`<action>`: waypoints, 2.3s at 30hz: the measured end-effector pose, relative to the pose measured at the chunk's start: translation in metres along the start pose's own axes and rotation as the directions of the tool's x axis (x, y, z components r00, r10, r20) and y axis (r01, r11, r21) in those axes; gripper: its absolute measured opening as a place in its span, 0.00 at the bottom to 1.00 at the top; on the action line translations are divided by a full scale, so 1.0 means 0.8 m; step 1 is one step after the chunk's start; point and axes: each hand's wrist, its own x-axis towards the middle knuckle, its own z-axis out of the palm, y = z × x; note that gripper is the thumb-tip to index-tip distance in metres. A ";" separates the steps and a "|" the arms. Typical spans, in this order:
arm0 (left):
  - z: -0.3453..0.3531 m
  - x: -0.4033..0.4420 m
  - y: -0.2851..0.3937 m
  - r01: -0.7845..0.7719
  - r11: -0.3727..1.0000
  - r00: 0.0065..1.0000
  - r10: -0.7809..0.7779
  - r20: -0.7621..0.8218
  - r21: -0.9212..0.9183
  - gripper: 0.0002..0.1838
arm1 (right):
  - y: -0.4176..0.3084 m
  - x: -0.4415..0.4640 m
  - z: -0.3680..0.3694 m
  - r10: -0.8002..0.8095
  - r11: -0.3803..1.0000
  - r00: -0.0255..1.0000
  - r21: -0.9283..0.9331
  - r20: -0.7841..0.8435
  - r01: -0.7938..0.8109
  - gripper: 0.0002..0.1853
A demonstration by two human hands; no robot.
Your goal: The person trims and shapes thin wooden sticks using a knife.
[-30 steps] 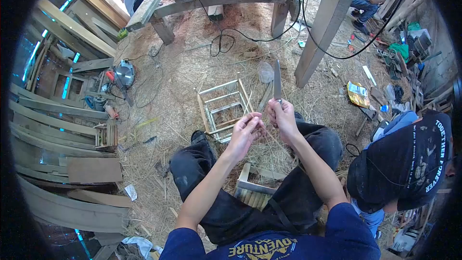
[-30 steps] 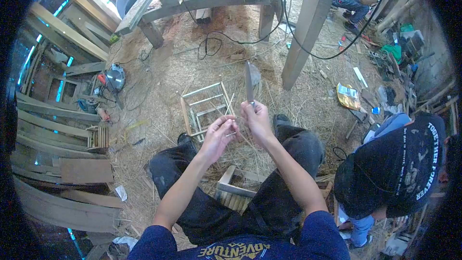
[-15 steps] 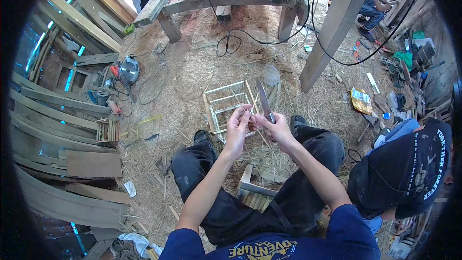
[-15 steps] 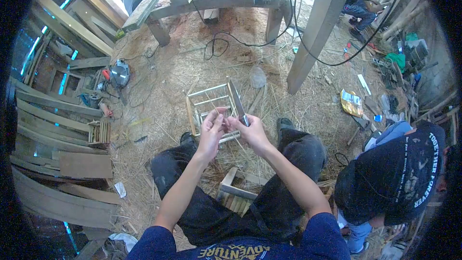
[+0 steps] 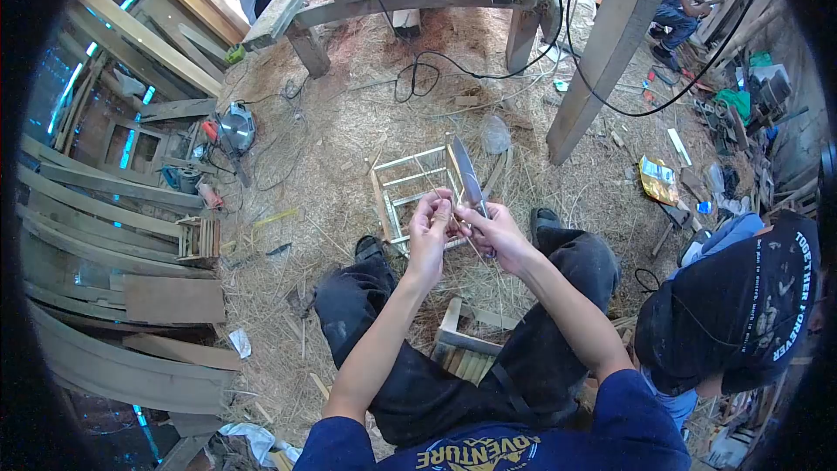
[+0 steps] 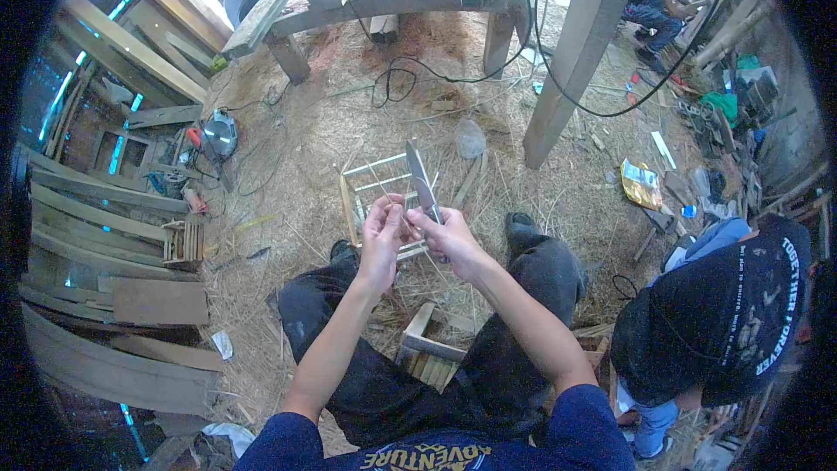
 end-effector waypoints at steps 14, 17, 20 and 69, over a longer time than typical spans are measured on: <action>0.017 0.009 -0.012 0.000 0.984 0.995 -0.018 0.100 0.176 0.14 | 0.006 -0.005 -0.031 -0.018 1.000 0.995 0.002 -0.099 0.019 0.12; 0.026 0.007 -0.018 -0.022 0.972 0.993 -0.006 0.117 0.233 0.14 | -0.001 -0.014 -0.040 -0.057 0.998 0.989 0.000 -0.135 0.058 0.11; 0.032 0.009 -0.023 -0.041 0.969 0.993 0.012 0.117 0.245 0.14 | -0.001 -0.018 -0.047 -0.060 0.996 0.984 0.048 -0.170 0.069 0.10; 0.028 -0.028 -0.028 0.055 0.986 0.984 -0.081 0.162 0.160 0.15 | -0.012 0.006 -0.065 -0.434 0.837 0.892 -0.421 -0.123 0.349 0.10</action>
